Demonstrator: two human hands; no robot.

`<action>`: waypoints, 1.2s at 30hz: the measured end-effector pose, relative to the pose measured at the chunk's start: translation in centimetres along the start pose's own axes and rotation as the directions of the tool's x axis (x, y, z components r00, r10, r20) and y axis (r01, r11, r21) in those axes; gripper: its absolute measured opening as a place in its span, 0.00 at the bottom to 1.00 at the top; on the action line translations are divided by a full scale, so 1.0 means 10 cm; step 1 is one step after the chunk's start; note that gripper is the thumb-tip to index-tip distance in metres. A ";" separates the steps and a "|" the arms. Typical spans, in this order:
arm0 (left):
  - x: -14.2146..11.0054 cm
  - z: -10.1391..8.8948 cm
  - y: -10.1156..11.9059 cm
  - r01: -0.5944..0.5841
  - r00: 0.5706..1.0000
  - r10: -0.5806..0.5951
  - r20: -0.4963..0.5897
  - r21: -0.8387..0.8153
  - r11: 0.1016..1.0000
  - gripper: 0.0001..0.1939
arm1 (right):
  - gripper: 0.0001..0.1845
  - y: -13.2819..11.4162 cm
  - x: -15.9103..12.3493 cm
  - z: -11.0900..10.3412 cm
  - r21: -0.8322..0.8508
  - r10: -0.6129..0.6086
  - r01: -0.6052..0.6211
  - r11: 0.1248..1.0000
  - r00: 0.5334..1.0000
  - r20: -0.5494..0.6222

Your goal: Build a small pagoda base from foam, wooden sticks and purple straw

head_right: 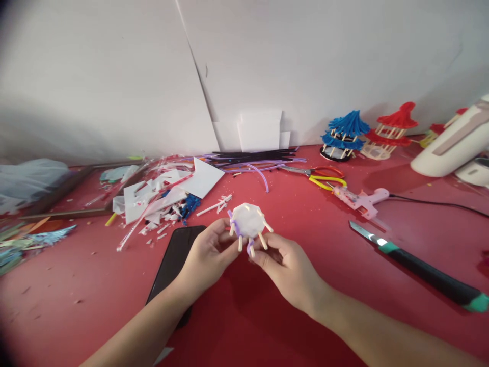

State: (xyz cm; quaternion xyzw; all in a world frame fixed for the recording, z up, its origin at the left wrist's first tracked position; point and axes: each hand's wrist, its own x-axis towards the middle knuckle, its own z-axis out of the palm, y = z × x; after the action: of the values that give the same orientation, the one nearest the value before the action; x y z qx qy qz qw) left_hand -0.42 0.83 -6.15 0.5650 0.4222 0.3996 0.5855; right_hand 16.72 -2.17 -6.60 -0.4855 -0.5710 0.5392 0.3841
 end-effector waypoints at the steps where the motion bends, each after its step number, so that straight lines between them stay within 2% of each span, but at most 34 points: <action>1: -0.01 0.00 0.00 -0.002 1.000 0.002 0.025 -0.009 1.000 0.12 | 0.07 0.00 0.01 -0.01 -0.025 0.008 -0.007 1.000 1.000 0.013; 3: -0.01 0.01 -0.01 0.002 0.998 0.000 0.057 -0.023 1.000 0.13 | 0.08 0.01 0.01 -0.04 -0.056 0.036 -0.034 0.998 0.999 0.033; 6: -0.01 0.00 -0.02 0.015 0.999 -0.014 0.033 -0.024 1.000 0.12 | 0.11 -0.01 0.01 -0.07 -0.033 0.080 -0.078 0.996 0.996 0.051; 11: 0.02 -0.01 -0.01 0.024 1.000 -0.025 -0.015 -0.060 0.998 0.13 | 0.15 -0.07 0.01 -0.07 0.111 0.133 -0.141 0.984 0.988 0.077; 16: 0.02 0.00 -0.01 0.024 1.000 -0.023 0.010 -0.087 0.996 0.14 | 0.17 -0.03 0.02 -0.05 0.229 0.195 -0.207 0.951 0.978 0.073; 27: -0.01 0.01 -0.03 0.040 0.998 -0.037 0.047 -0.061 0.997 0.14 | 0.18 -0.01 0.06 -0.04 0.212 0.285 -0.276 0.937 0.959 -0.011; 29: 0.00 0.02 -0.01 0.053 0.998 -0.052 0.017 -0.077 0.996 0.14 | 0.17 -0.01 0.06 -0.04 0.187 0.251 -0.239 0.953 0.967 -0.040; 31: 0.01 0.01 0.00 0.065 0.998 -0.067 -0.015 -0.114 0.991 0.14 | 0.15 -0.02 0.05 -0.04 0.092 0.160 -0.150 0.984 0.980 -0.118; 33: 0.02 0.00 0.01 0.084 0.996 -0.088 -0.019 -0.158 0.984 0.14 | 0.11 -0.01 0.02 -0.04 -0.092 -0.019 -0.001 0.996 0.976 -0.217; 36: 0.03 -0.02 0.02 0.133 0.991 -0.132 0.022 -0.199 0.971 0.15 | 0.06 0.01 -0.04 -0.05 -0.353 -0.335 0.234 0.906 0.905 -0.261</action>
State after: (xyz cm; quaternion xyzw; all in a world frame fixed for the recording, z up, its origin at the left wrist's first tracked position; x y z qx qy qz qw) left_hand -0.48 1.20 -6.00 0.4755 0.4140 0.3975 0.6667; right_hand 17.31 -2.39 -6.59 -0.5304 -0.6457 0.2943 0.4639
